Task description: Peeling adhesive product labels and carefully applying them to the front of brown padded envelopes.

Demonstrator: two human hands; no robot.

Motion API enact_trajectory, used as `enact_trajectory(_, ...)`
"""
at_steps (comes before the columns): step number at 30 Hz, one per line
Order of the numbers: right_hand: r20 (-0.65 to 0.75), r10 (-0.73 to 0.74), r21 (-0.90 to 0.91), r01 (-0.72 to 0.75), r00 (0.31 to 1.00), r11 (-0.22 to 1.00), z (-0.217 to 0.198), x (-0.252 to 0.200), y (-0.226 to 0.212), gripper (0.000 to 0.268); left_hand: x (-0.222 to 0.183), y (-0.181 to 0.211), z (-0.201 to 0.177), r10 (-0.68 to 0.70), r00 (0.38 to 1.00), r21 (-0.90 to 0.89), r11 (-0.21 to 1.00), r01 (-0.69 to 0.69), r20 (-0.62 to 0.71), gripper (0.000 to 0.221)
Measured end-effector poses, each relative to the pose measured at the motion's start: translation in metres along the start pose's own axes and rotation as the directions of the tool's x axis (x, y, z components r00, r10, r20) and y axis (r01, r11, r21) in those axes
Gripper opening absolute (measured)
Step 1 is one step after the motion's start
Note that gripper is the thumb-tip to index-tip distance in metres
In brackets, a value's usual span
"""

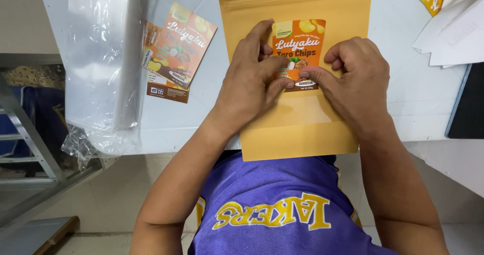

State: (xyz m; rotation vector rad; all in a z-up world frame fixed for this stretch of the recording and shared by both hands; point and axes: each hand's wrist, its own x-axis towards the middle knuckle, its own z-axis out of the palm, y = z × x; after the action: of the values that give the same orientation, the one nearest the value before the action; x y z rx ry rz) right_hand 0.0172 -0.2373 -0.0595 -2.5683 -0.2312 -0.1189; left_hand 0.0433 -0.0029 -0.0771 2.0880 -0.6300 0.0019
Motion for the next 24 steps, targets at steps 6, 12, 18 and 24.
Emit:
enact_trajectory(6, -0.017, -0.012, 0.008, 0.012, 1.000, 1.000, 0.0005, 0.0000, 0.0001, 0.052, -0.0005, 0.0023, 0.0009, -0.017, 1.000, -0.014, 1.000, 0.017, -0.009, 0.033)
enact_trajectory(12, -0.005, 0.010, 0.013, -0.009, 1.000, 1.000, 0.0008, 0.0005, 0.0004, 0.051, -0.0029, 0.0032, 0.0034, -0.019, 0.999, 0.029, 0.999, 0.020, -0.036, 0.035)
enact_trajectory(18, -0.002, 0.003, 0.006, -0.003, 1.000, 1.000, 0.0004, 0.0007, 0.0002, 0.051, -0.0037, 0.0022, 0.0048, -0.016, 0.999, 0.021, 1.000, 0.017, -0.042, 0.031)
enact_trajectory(24, 0.001, 0.013, 0.016, -0.013, 1.000, 1.000, -0.0012, 0.0013, -0.0016, 0.050, -0.0045, 0.0022, 0.0064, -0.009, 0.999, 0.046, 0.999, 0.011, -0.038, 0.030)
